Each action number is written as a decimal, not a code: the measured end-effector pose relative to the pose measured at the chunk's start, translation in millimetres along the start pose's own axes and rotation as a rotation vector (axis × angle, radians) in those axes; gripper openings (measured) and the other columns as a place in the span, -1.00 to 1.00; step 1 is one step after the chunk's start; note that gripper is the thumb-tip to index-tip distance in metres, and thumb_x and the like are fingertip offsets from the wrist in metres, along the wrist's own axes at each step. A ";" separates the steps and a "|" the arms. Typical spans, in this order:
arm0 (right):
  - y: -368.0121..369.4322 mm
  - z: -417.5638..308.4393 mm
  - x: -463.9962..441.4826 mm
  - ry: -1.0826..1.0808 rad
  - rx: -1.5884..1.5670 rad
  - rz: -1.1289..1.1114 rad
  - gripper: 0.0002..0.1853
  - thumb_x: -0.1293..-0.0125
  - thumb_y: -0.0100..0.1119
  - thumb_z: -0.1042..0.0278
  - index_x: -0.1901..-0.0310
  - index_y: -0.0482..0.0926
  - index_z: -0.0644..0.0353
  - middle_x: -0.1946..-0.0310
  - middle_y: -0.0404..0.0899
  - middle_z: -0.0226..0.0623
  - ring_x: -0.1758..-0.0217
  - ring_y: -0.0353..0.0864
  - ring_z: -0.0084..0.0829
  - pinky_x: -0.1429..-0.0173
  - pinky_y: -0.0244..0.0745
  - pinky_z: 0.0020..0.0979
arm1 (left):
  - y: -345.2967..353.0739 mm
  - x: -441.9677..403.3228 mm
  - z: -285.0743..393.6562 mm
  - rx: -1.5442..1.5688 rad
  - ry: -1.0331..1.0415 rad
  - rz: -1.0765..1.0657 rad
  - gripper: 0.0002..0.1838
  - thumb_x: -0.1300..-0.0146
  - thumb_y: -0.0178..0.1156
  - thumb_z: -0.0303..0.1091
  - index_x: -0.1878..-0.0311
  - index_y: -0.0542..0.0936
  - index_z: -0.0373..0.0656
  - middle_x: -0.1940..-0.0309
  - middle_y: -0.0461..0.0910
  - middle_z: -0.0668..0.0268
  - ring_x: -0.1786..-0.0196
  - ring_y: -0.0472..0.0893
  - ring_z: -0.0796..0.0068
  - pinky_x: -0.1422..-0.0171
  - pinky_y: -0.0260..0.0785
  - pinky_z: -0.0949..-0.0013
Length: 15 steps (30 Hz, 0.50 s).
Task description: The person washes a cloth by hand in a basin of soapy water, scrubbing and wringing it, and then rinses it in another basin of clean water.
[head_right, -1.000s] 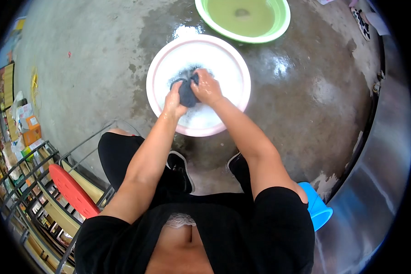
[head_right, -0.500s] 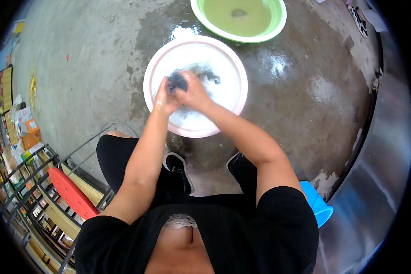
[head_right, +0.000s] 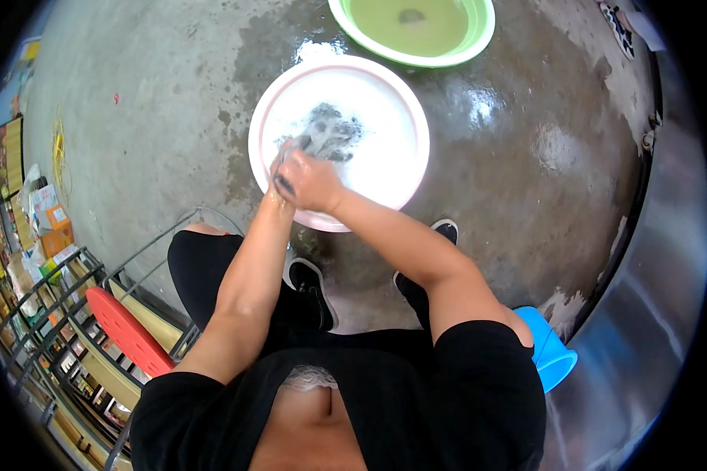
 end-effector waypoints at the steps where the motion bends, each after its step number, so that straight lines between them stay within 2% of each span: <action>1: 4.9 10.4 -3.1 0.068 -0.053 -0.068 -0.84 -0.08 0.14 0.22 0.33 0.46 0.05 0.25 0.44 -0.22 0.37 0.55 -0.20 0.33 0.49 -0.27 | -21.8 -6.0 1.1 -0.016 0.129 0.060 -0.68 -0.28 -0.01 -0.16 0.06 0.46 -0.20 0.20 0.52 0.21 0.15 0.53 0.32 0.05 0.42 0.28; 2: 5.7 20.3 -6.0 0.065 -0.050 -0.067 -0.84 -0.08 0.14 0.22 0.33 0.46 0.05 0.25 0.44 -0.22 0.37 0.55 -0.20 0.33 0.49 -0.27 | -22.2 -3.2 7.3 -0.032 0.257 0.120 -0.67 -0.29 -0.01 -0.17 0.09 0.46 -0.26 0.21 0.53 0.17 0.20 0.56 0.30 0.13 0.46 0.26; 3: 7.1 43.2 -6.5 0.260 -0.102 -0.093 -0.79 -0.11 0.12 0.21 0.26 0.44 0.09 0.21 0.43 -0.17 0.31 0.54 -0.15 0.25 0.48 -0.22 | -22.8 -3.6 1.3 -0.038 0.108 0.169 -0.68 -0.34 -0.15 -0.20 0.00 0.43 -0.18 0.09 0.48 0.21 0.04 0.49 0.26 -0.06 0.37 0.18; 4: 10.2 65.9 -1.8 0.457 -0.155 -0.117 -0.74 -0.14 0.10 0.19 0.19 0.42 0.12 0.16 0.43 -0.13 0.25 0.53 -0.09 0.17 0.47 -0.17 | -16.2 2.4 -3.6 -0.037 0.093 0.292 -0.69 -0.32 -0.10 -0.23 -0.03 0.40 -0.18 0.08 0.47 0.21 0.02 0.49 0.26 -0.08 0.37 0.16; 6: 14.6 103.8 13.7 0.574 -0.136 0.050 -0.64 -0.19 0.05 0.16 0.05 0.35 0.18 0.05 0.37 -0.01 0.09 0.46 0.02 0.01 0.39 -0.10 | -20.8 3.4 -3.0 -0.093 0.204 0.340 -0.61 -0.23 0.06 -0.30 -0.07 0.34 -0.27 0.14 0.48 0.19 0.16 0.55 0.29 0.17 0.47 0.22; 7: 22.2 118.6 26.0 0.627 -0.085 0.047 -0.57 -0.20 0.05 0.14 -0.02 0.31 0.21 -0.02 0.31 0.07 0.01 0.41 0.05 -0.05 0.34 -0.09 | -11.8 8.7 0.7 -0.094 0.213 0.338 -0.61 -0.23 0.06 -0.30 -0.07 0.34 -0.27 0.14 0.48 0.19 0.16 0.55 0.29 0.17 0.47 0.22; 8: 27.4 123.0 33.7 0.796 -0.024 -0.014 -0.54 -0.18 0.08 0.14 -0.03 0.29 0.25 0.02 0.34 0.10 0.02 0.42 0.04 -0.02 0.37 -0.09 | -0.5 20.1 6.0 -0.233 0.204 0.430 -0.56 -0.20 0.07 -0.32 -0.13 0.29 -0.26 0.10 0.46 0.17 0.12 0.53 0.29 0.13 0.44 0.22; 9: 32.9 114.6 35.5 0.663 0.025 -0.164 -0.51 -0.17 0.09 0.13 -0.03 0.28 0.27 0.05 0.38 0.10 0.01 0.42 0.04 -0.02 0.38 -0.11 | 4.6 27.6 9.2 -0.371 0.191 0.523 -0.50 -0.18 0.09 -0.34 -0.18 0.25 -0.24 0.06 0.44 0.15 0.07 0.51 0.30 0.08 0.41 0.22; 10: 31.6 102.7 35.2 0.528 0.075 -0.310 -0.49 -0.16 0.11 0.12 -0.03 0.27 0.29 0.08 0.41 0.10 -0.01 0.42 0.04 -0.02 0.38 -0.12 | 1.2 25.7 6.9 -0.367 0.193 0.524 -0.50 -0.18 0.09 -0.34 -0.18 0.25 -0.24 0.06 0.44 0.15 0.07 0.51 0.30 0.08 0.41 0.22; 11: 38.4 92.4 36.4 0.249 0.144 -0.517 -0.46 -0.14 0.13 0.10 -0.05 0.27 0.27 0.12 0.45 0.08 0.02 0.46 -0.03 0.00 0.41 -0.14 | -6.0 23.5 9.7 -0.560 0.280 0.562 -0.44 -0.17 0.11 -0.32 -0.22 0.19 -0.21 0.02 0.41 0.13 0.02 0.47 0.28 0.02 0.37 0.24; 12: 44.3 104.0 43.4 0.210 0.044 -0.594 -0.50 -0.13 0.14 0.08 -0.01 0.37 0.25 0.10 0.46 0.05 0.02 0.48 -0.11 -0.01 0.41 -0.17 | -11.6 21.9 12.0 -0.757 0.366 0.596 -0.38 -0.16 0.13 -0.30 -0.26 0.14 -0.19 -0.03 0.39 0.11 -0.04 0.43 0.26 -0.03 0.33 0.25; 13: 37.5 119.4 34.9 0.384 -0.047 -0.536 -0.52 -0.12 0.16 0.06 0.01 0.41 0.20 0.09 0.47 0.01 0.05 0.49 -0.13 0.00 0.41 -0.18 | -17.7 20.7 10.6 -0.855 0.341 0.642 -0.29 -0.14 0.15 -0.23 -0.30 0.06 -0.18 -0.10 0.33 0.06 -0.10 0.39 0.22 -0.13 0.26 0.31; 14: 33.9 125.3 30.3 0.468 -0.094 -0.507 -0.53 -0.11 0.16 0.05 0.02 0.43 0.18 0.09 0.48 -0.02 0.06 0.50 -0.15 0.01 0.41 -0.19 | -22.0 17.1 10.1 -0.859 0.342 0.641 -0.29 -0.14 0.15 -0.23 -0.30 0.06 -0.18 -0.10 0.33 0.06 -0.10 0.39 0.22 -0.13 0.26 0.31; 15: 30.1 130.9 25.8 0.551 -0.141 -0.471 -0.54 -0.10 0.17 0.04 0.03 0.46 0.16 0.09 0.48 -0.04 0.07 0.50 -0.16 0.02 0.41 -0.19 | -30.7 14.5 8.4 -0.797 0.301 0.705 -0.25 -0.15 0.14 -0.23 -0.32 -0.02 -0.17 -0.17 0.24 0.06 -0.17 0.32 0.20 -0.18 0.22 0.23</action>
Point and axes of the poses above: each hand's wrist, its own x-axis away from the middle knuckle, its own y-axis out of the palm, z = x × y, the point moved 6 cm from there along -x, towards the middle knuckle
